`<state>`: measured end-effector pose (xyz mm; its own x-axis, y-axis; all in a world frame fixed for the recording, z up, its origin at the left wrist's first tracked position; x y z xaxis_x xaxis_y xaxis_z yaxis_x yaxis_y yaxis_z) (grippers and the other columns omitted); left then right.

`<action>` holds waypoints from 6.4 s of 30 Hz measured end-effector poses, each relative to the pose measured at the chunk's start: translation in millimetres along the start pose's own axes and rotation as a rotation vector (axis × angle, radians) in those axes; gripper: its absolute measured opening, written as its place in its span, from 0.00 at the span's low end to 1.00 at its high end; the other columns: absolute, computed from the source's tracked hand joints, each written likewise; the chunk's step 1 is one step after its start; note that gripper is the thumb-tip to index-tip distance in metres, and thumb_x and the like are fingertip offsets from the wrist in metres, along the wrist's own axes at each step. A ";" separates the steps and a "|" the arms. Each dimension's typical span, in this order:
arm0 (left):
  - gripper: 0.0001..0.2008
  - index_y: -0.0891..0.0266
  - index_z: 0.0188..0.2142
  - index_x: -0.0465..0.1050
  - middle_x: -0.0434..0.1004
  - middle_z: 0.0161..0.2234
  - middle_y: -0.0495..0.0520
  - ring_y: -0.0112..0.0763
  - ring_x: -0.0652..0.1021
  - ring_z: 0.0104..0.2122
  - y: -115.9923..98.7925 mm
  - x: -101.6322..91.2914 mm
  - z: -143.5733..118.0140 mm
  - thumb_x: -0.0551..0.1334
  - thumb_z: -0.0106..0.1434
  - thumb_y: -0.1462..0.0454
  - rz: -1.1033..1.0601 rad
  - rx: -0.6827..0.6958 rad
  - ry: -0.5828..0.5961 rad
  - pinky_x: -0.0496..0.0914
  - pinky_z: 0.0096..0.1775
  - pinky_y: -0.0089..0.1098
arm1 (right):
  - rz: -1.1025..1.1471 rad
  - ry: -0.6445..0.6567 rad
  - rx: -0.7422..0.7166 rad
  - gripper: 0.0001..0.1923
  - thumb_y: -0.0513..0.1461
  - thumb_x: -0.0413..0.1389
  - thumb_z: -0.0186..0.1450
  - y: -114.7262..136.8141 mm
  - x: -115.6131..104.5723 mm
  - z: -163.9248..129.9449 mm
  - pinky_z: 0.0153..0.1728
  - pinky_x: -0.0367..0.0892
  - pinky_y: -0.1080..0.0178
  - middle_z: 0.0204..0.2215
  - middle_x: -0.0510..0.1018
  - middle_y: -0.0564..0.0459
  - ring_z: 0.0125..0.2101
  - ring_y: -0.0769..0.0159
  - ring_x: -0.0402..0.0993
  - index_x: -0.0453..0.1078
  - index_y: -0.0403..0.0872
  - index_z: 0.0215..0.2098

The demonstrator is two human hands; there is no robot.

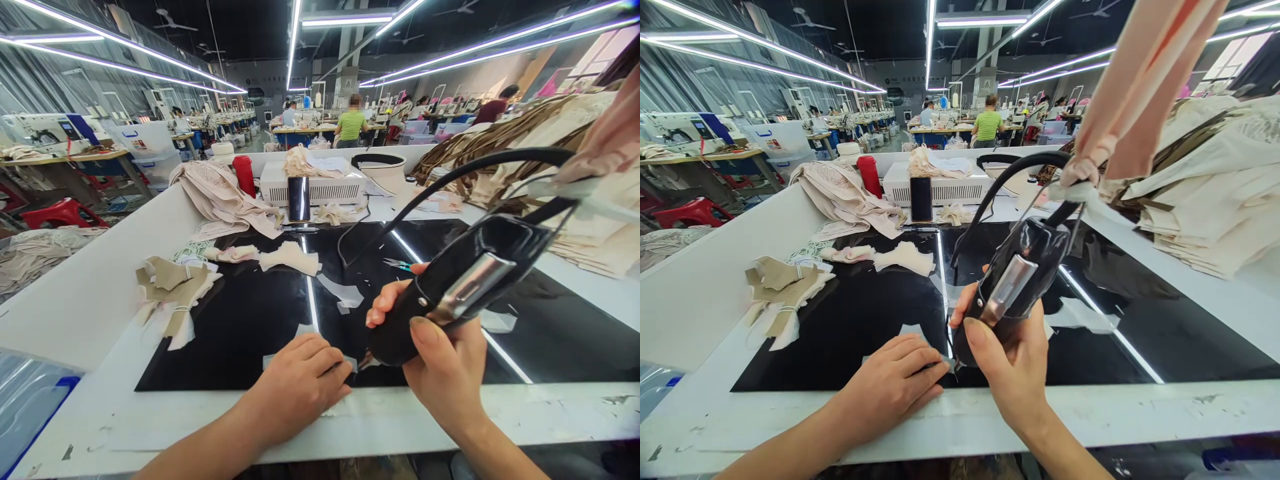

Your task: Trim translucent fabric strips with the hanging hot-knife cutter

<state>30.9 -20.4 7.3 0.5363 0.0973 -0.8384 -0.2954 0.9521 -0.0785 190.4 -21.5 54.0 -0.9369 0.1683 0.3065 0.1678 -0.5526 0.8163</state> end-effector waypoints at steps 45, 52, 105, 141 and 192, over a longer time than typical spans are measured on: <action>0.12 0.62 0.55 0.76 0.82 0.51 0.55 0.38 0.80 0.50 14.0 -34.0 -12.1 0.60 0.77 0.61 -0.134 -0.187 0.054 0.75 0.56 0.40 | -0.087 0.079 -0.002 0.21 0.46 0.71 0.64 16.8 7.3 11.8 0.38 0.79 0.56 0.37 0.81 0.54 0.36 0.60 0.80 0.72 0.54 0.51; 0.16 0.59 0.54 0.77 0.80 0.50 0.56 0.38 0.81 0.48 47.9 -65.9 -69.4 0.70 0.68 0.65 -0.093 -0.524 0.104 0.78 0.52 0.39 | 0.043 0.099 0.000 0.15 0.46 0.69 0.65 11.3 49.6 17.2 0.26 0.74 0.59 0.34 0.76 0.55 0.27 0.65 0.74 0.71 0.53 0.42; 0.08 0.58 0.41 0.70 0.79 0.47 0.50 0.40 0.78 0.46 50.3 -41.9 -82.9 0.67 0.67 0.69 -0.145 -0.797 -0.030 0.73 0.49 0.43 | 0.189 0.115 -0.037 0.17 0.43 0.67 0.67 -39.7 116.8 9.3 0.26 0.72 0.61 0.34 0.76 0.60 0.26 0.67 0.74 0.64 0.55 0.46; 0.12 0.57 0.42 0.70 0.76 0.41 0.51 0.33 0.77 0.42 56.0 -48.3 -91.7 0.51 0.71 0.73 -0.367 -0.889 -0.228 0.71 0.47 0.34 | 0.222 0.129 -0.038 0.18 0.42 0.67 0.67 -41.3 124.3 6.8 0.26 0.71 0.61 0.32 0.77 0.60 0.25 0.68 0.74 0.65 0.54 0.49; 0.36 0.58 0.64 0.70 0.73 0.64 0.63 0.51 0.69 0.67 70.8 -35.5 -42.4 0.76 0.59 0.55 -0.489 -0.477 0.349 0.65 0.66 0.51 | 0.130 0.051 -0.095 0.19 0.43 0.68 0.66 -34.8 83.1 27.3 0.26 0.73 0.62 0.31 0.77 0.60 0.24 0.68 0.74 0.64 0.54 0.47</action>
<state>-42.5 31.3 8.6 0.4370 -0.4756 -0.7635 -0.4402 0.6272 -0.6426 115.1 34.0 64.5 -0.9239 0.0501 0.3794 0.2611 -0.6421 0.7208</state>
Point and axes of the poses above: each hand's wrist, its own z-axis towards the middle knuckle, its own x-axis out of the palm, y = z × x, the point moved 6 cm from there along z, towards the middle knuckle
